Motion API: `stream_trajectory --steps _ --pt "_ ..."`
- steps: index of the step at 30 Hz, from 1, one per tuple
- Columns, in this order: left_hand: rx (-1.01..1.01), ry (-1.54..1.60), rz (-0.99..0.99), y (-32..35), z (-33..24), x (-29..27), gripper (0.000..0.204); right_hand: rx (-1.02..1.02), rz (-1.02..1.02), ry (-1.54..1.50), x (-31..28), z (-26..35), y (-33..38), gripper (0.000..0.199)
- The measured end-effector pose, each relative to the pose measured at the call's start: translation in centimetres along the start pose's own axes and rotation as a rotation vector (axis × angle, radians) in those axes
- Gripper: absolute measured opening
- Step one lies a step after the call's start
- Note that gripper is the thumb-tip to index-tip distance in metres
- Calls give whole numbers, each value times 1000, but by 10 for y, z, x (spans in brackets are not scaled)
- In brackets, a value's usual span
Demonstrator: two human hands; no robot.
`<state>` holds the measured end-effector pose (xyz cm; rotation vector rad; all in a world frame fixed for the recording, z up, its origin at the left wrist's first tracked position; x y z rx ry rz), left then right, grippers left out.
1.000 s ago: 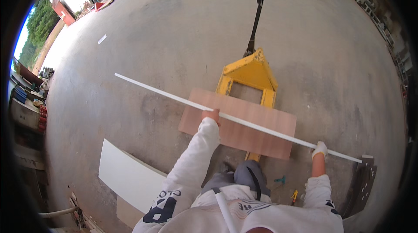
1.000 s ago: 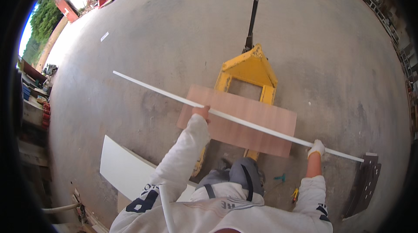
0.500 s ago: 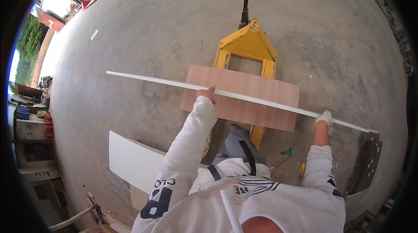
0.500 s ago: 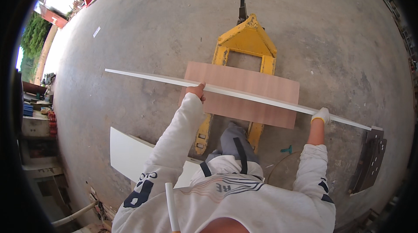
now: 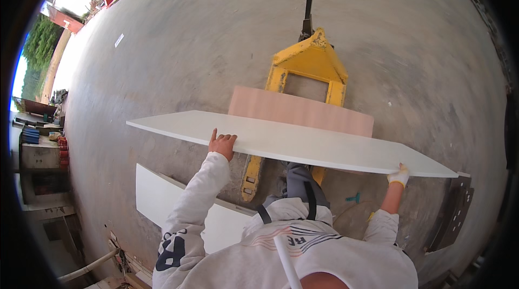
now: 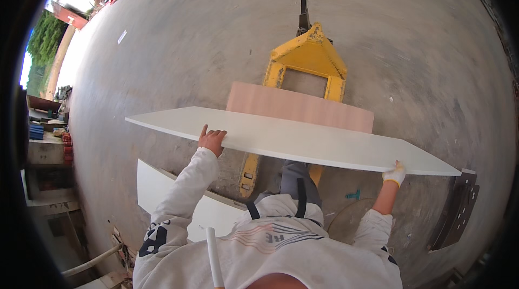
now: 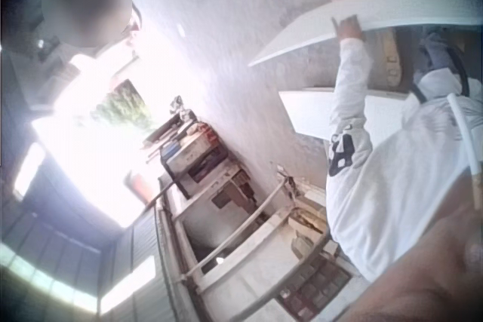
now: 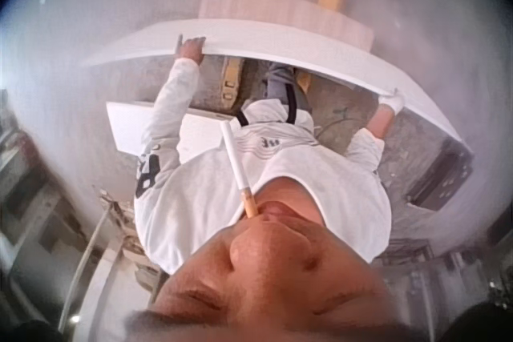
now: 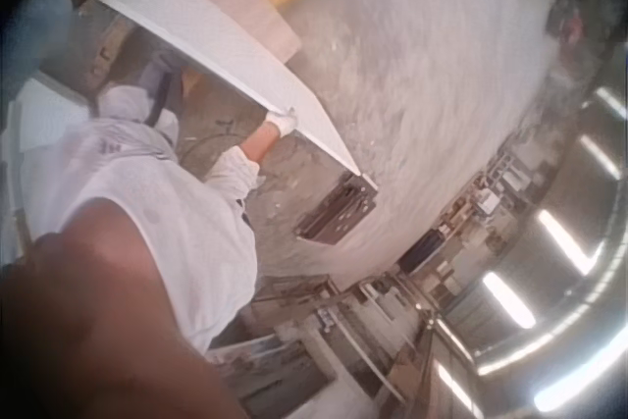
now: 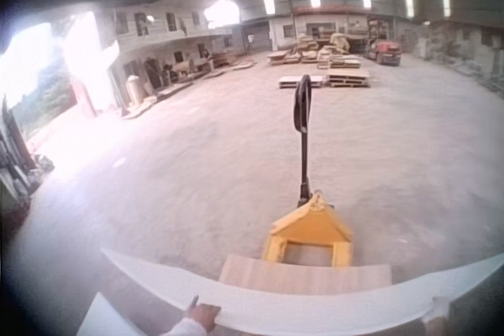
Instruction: The person sits on the floor and uses a marker to mark a white panel, then wipes the panel with a cloth and liquid from a bottle. The person flips the panel and continues wiping both sides before placing it on a pallet jack.
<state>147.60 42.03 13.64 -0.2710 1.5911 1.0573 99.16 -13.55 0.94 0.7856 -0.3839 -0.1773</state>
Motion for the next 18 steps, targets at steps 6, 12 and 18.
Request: stream_trajectory --steps 6,12,18 --pt "255 -75 264 -4 -15 31 65 125 29 97 -11 32 10 47" --pt "297 -68 234 -15 -36 39 37 110 -94 288 -26 60 -18 37" --pt "252 -46 276 -4 -20 20 17 77 50 335 40 62 -25 38"
Point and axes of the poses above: each hand's wrist, its own y-axis away from the middle knuckle, its own x-axis out of the palm, z = x × y, the point moved 4 cm from there along -y, towards the middle knuckle, and after that the axes turned 1 degree about z, right-handed, at the moved point
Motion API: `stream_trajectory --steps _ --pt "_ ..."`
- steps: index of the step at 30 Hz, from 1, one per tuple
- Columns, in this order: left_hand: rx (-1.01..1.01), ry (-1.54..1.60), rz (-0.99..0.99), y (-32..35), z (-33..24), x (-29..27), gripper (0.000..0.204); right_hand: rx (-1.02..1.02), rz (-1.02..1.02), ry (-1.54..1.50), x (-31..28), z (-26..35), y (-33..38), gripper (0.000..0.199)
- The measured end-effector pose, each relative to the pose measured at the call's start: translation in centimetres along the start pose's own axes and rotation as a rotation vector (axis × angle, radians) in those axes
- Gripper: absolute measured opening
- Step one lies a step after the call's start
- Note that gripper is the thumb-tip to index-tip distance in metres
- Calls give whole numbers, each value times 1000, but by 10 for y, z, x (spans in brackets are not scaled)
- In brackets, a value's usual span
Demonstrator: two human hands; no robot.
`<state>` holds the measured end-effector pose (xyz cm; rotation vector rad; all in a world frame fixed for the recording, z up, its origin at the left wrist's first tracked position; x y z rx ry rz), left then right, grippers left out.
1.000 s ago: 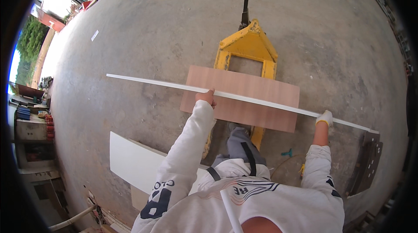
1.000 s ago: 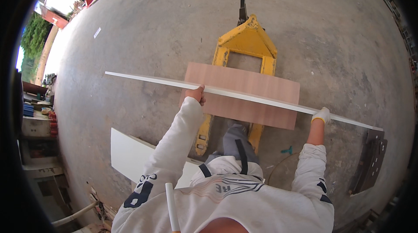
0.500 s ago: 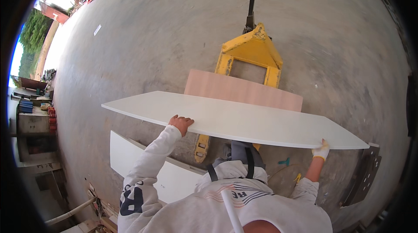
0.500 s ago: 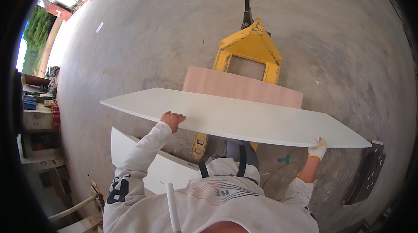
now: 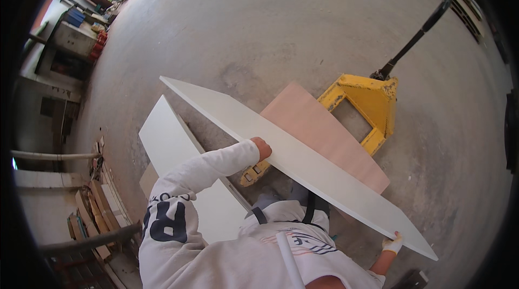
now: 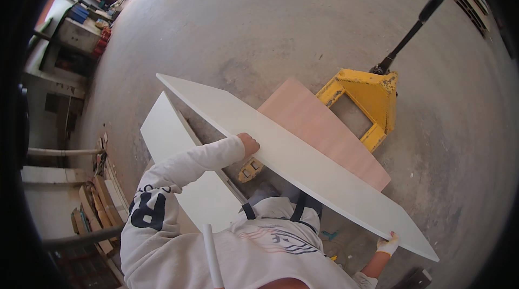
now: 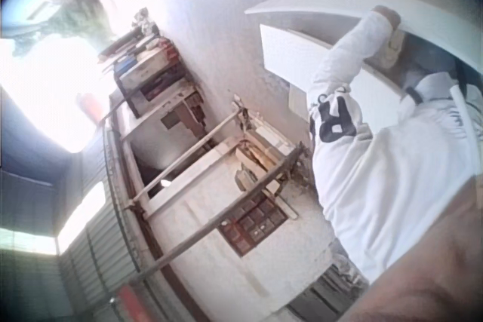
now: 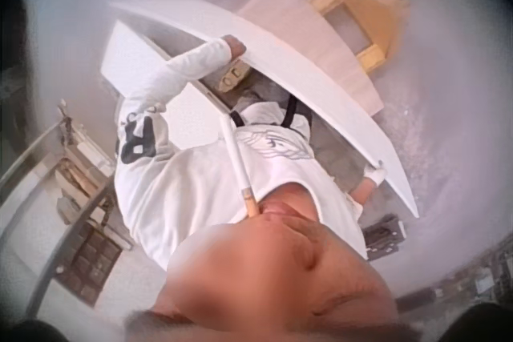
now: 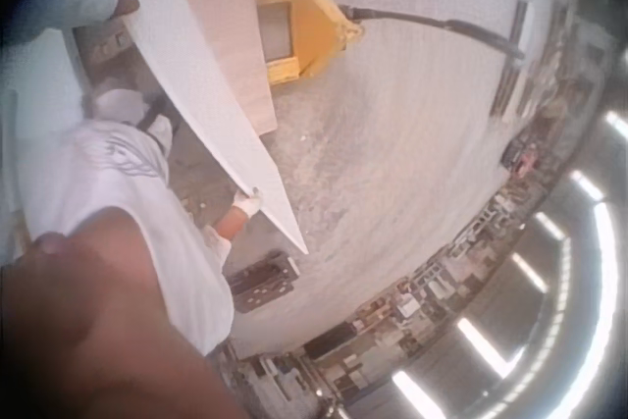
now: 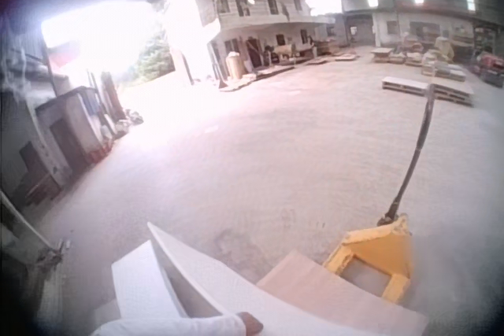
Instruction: The person sits on the floor and uses a marker to mark a white panel, then wipes the panel with a cloth and liquid from a bottle. The person flips the panel and continues wiping both sides before placing it on a pallet jack.
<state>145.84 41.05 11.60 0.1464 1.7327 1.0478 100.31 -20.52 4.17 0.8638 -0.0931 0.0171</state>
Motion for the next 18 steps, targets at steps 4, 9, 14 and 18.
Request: stream_trajectory --steps 4,9,14,18 --pt "-35 36 50 64 -5 -29 12 -36 78 108 12 17 6 41" --pt "-214 157 103 171 -10 29 9 -25 94 345 13 7 29 49" --pt "-397 202 108 307 -21 75 16 68 147 490 91 -29 118 51" --pt "-491 248 13 405 -56 121 15 113 288 512 133 -65 200 48"
Point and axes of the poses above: each hand's wrist, its own y-axis away from the middle knuckle, its own x-axis out of the palm, z = x × y, the point moved 4 cm from there along -y, towards the middle knuckle, and after that the axes turned 1 degree about z, right-handed, at the moved point
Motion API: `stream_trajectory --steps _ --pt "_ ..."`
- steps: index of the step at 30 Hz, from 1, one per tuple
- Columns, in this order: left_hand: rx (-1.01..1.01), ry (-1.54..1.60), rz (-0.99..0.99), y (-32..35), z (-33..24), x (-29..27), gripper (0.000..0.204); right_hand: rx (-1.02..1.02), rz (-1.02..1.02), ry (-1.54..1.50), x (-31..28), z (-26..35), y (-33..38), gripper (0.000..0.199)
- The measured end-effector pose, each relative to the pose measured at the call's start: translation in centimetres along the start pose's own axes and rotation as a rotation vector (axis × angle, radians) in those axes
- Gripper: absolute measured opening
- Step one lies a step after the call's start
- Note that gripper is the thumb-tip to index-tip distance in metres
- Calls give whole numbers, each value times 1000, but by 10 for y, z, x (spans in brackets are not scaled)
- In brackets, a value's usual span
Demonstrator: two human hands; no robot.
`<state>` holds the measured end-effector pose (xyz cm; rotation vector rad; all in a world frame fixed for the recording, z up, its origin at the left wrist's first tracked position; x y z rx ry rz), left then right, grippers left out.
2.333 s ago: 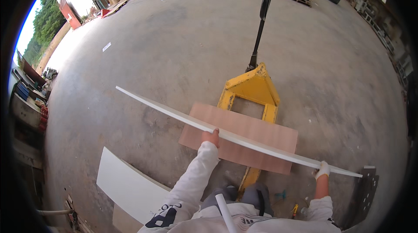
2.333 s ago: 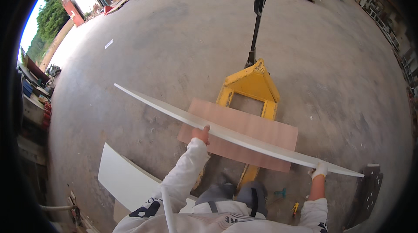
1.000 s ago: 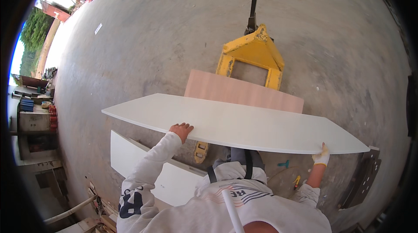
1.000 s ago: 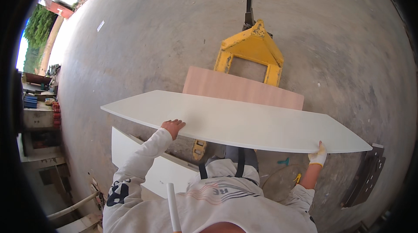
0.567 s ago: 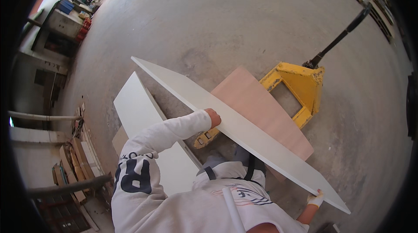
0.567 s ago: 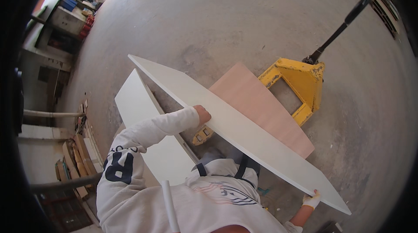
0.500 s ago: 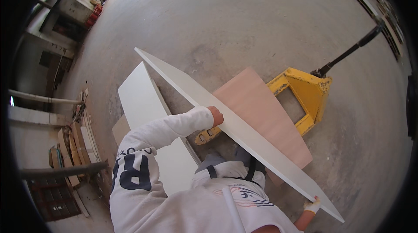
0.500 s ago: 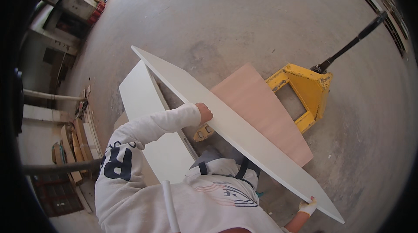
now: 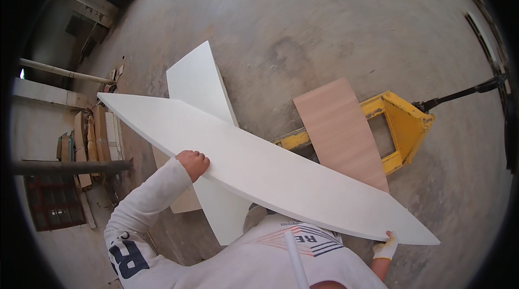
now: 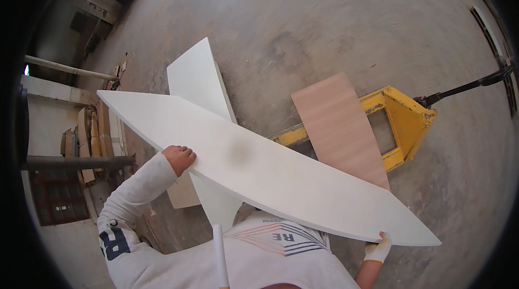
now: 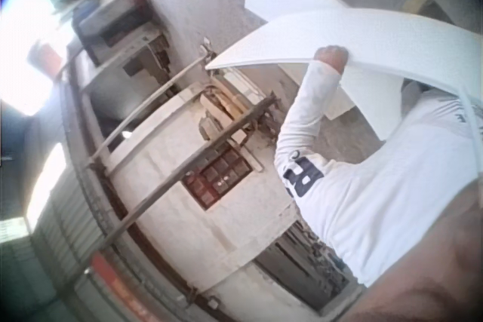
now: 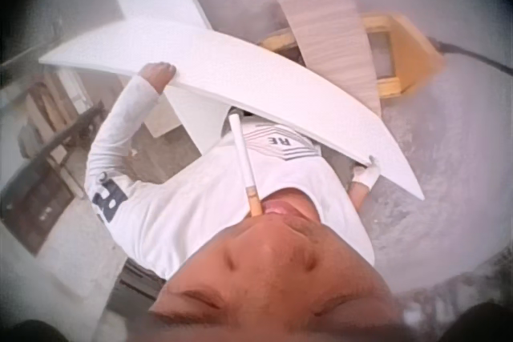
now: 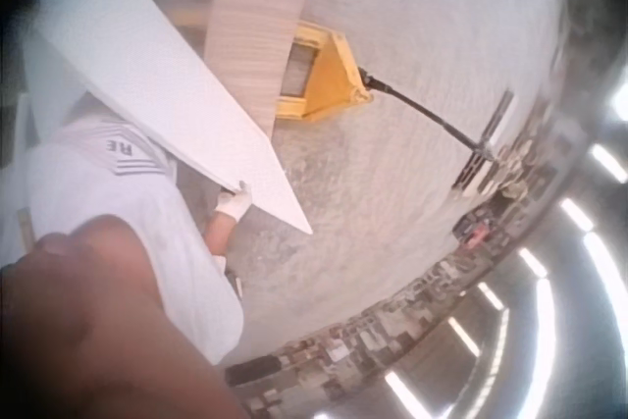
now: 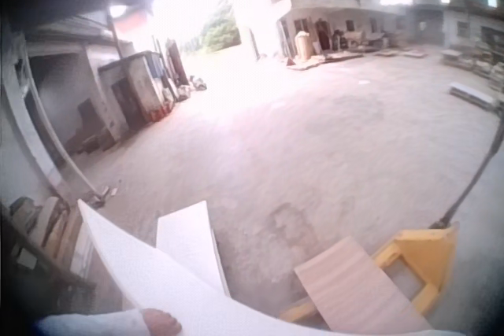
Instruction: The person sits on the floor and uses a marker to mark a white panel, then wipes the panel with a cloth and liquid from a bottle. The person flips the panel and continues wiping both sides before placing it on a pallet jack.
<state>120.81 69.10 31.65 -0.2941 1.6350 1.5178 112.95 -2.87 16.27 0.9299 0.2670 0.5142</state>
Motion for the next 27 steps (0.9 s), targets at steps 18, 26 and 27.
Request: stream_trajectory --steps 18,26,27 --pt "-561 636 -90 321 -26 290 18 -45 316 557 286 -139 162 21" --pt "-781 942 -263 367 -147 328 15 -153 553 831 435 -191 219 7" --pt "-822 977 -280 370 -160 324 15 -155 616 914 454 -201 238 9"
Point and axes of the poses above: each hand's wrist, its own y-axis away from the middle knuckle, its own x-axis out of the palm, z = x × y, the point moved 4 cm from there along -y, towards the middle knuckle, and after that the axes turned 1 degree about z, right-handed, at the moved point
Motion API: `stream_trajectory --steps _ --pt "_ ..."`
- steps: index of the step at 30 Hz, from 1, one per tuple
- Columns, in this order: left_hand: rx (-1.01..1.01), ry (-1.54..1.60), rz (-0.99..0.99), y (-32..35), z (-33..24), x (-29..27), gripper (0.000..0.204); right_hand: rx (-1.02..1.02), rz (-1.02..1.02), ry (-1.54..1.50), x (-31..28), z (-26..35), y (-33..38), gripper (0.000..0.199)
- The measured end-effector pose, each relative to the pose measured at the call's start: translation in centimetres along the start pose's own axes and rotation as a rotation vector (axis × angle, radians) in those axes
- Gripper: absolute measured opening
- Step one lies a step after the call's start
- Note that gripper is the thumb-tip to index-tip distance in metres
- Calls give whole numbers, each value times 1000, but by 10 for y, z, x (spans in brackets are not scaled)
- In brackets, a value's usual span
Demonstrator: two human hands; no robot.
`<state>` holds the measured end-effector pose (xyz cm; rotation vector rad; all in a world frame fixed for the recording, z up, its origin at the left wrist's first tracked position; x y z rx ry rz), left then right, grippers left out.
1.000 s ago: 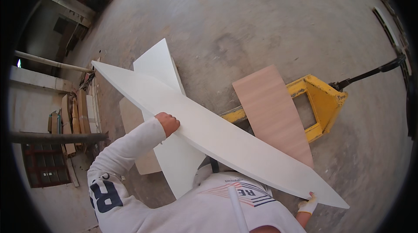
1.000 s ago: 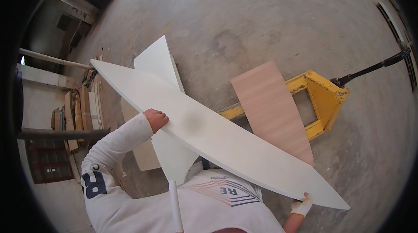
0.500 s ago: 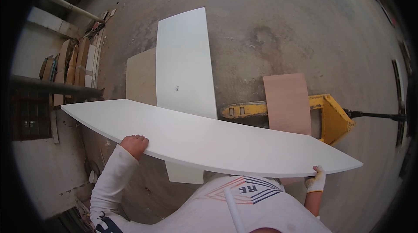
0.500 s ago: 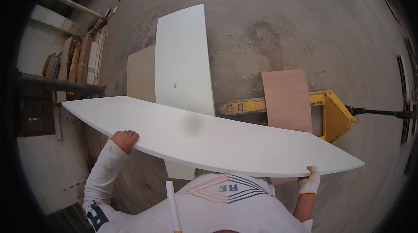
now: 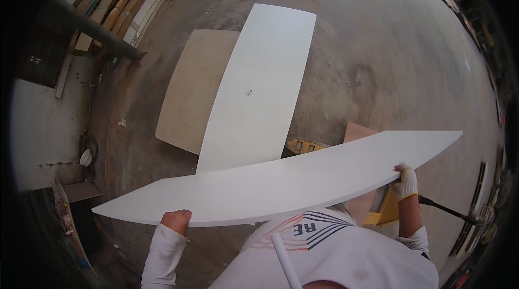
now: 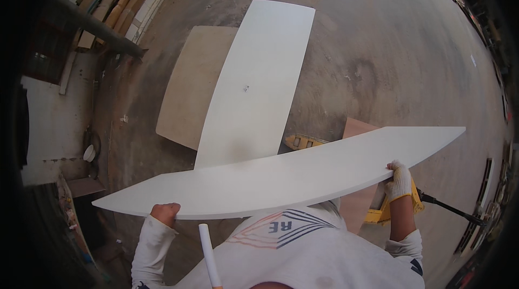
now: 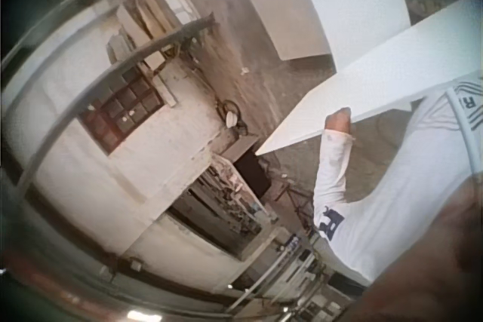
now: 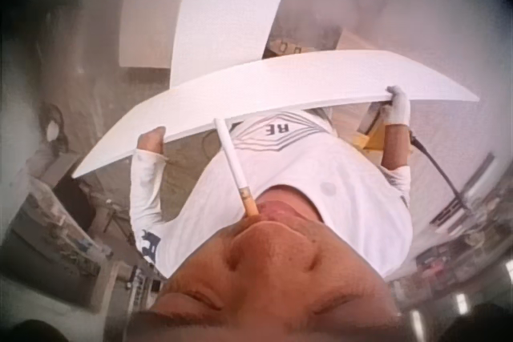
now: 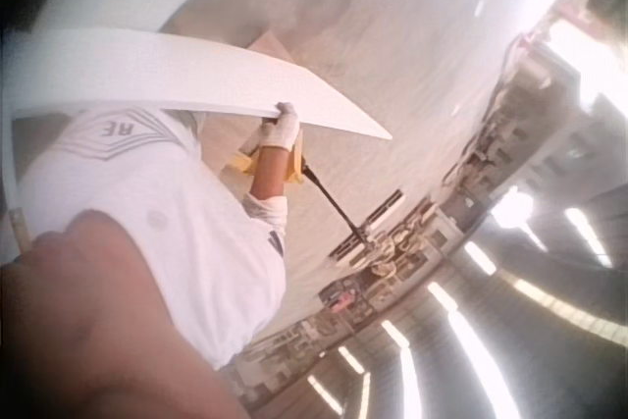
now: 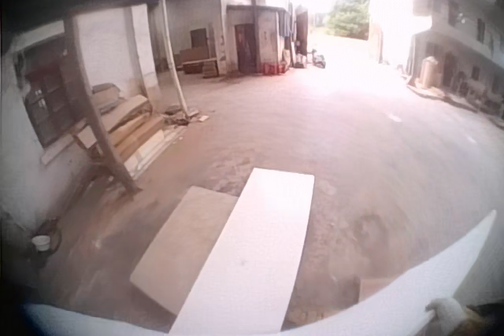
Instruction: The person sits on the floor and uses a marker to mark a white panel, then wipes the panel with a cloth and liquid from a bottle. The person flips the panel and continues wiping both sides before placing it on a pallet jack.
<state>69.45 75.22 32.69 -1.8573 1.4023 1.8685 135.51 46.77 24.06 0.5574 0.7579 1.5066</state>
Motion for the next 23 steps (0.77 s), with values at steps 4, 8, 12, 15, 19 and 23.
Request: stream_trajectory --steps 4,8,12,15,19,23 --pt "-122 101 9 38 -9 55 19 -73 151 219 89 55 10 20" --pt "-212 166 23 49 -50 71 20 -163 280 365 201 100 40 26" --pt "-332 296 23 37 -85 77 29 -221 391 513 303 134 43 24" --pt "-374 328 -57 16 -112 62 31 -224 492 591 372 150 14 19" --pt "-559 399 55 -23 -142 64 27 -212 636 700 462 161 -12 14" --pt "-708 357 152 -64 -178 64 37 -170 729 808 533 167 -40 14"
Point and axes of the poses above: each hand's wrist, its own y-axis away from the middle knuckle, its own x-axis out of the palm, z = x × y, the point moved 4 cm from there along -y, towards the middle knuckle, and after that the axes turned 1 degree about z, right-handed, at the moved point
